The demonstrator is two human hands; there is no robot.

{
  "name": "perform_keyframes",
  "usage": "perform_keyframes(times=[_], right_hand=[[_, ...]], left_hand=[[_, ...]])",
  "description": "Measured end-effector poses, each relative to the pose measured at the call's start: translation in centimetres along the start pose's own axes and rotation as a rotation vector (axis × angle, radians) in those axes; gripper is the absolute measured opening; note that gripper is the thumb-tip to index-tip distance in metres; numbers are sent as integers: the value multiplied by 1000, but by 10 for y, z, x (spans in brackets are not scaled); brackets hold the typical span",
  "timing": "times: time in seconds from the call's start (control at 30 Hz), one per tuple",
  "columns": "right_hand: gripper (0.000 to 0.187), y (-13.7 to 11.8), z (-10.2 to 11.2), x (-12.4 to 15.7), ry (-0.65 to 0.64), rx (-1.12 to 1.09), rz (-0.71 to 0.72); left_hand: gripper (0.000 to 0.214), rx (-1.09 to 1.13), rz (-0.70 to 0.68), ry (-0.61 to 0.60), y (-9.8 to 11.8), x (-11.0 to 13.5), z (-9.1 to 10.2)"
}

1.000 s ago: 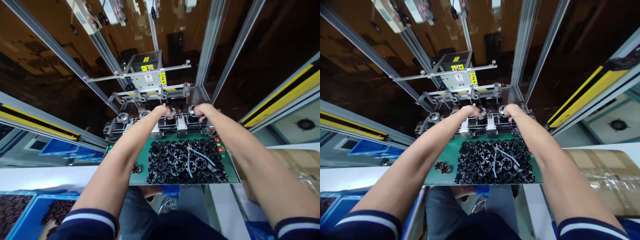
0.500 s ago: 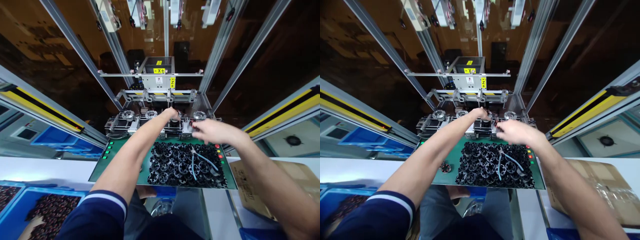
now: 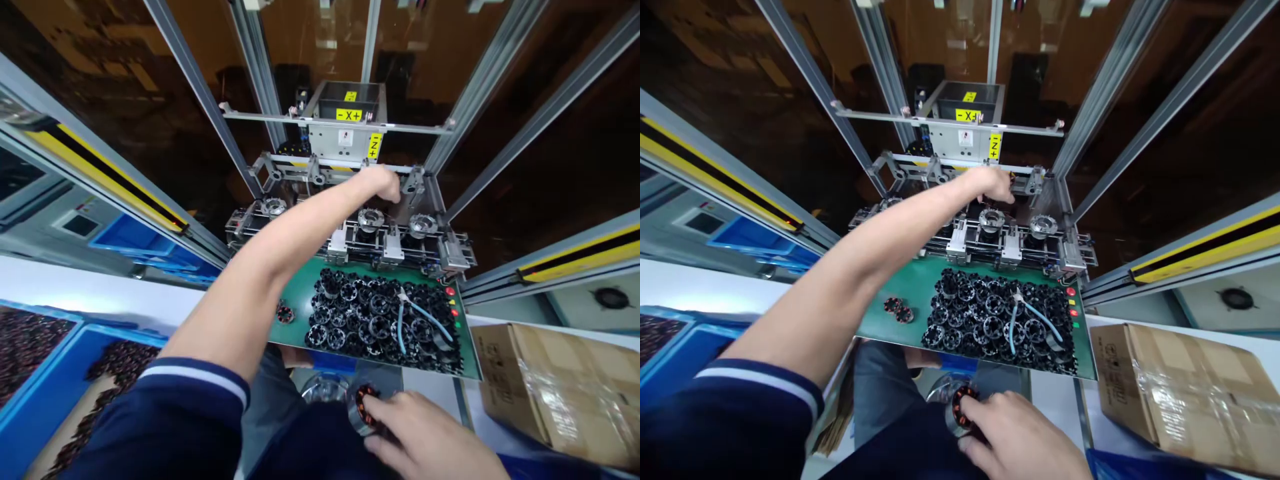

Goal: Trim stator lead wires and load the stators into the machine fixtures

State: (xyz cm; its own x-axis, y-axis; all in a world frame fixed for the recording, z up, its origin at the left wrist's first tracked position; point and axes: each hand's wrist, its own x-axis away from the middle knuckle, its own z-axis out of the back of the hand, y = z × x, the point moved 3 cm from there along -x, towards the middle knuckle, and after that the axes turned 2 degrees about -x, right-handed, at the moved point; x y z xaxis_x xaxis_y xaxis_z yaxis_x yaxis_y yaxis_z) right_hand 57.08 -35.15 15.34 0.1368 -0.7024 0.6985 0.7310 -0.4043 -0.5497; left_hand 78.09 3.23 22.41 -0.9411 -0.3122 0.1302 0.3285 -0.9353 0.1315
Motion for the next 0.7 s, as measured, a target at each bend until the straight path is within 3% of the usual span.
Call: perform_keyframes(times=[0.07, 0.13, 0.2, 0.3, 0.4, 0.47, 0.6, 0.7], right_hand=[[46, 5, -3, 6, 13, -59, -13], [51, 8, -5, 10, 38, -105, 8], [50, 7, -5, 7, 88, -117, 69], [42, -7, 7, -17, 190, -58, 194], [40, -38, 32, -72, 309, 133, 257], [41, -63, 49, -121, 389, 284, 185], [41, -103, 67, -221, 503, 332, 30], [38, -114, 61, -271, 505, 314, -87]], left_hand=[[40, 0, -37, -54, -11, 21, 12], [46, 36, -190, -99, -28, 63, 1], [46, 107, -227, -187, -54, 120, -32], [31, 158, 36, -303, -101, 207, -103], [25, 139, 251, -302, -130, 273, -165], [25, 143, 392, -265, -140, 304, -196], [38, 175, 542, -156, -148, 349, -233], [43, 211, 554, -84, -148, 374, -249]])
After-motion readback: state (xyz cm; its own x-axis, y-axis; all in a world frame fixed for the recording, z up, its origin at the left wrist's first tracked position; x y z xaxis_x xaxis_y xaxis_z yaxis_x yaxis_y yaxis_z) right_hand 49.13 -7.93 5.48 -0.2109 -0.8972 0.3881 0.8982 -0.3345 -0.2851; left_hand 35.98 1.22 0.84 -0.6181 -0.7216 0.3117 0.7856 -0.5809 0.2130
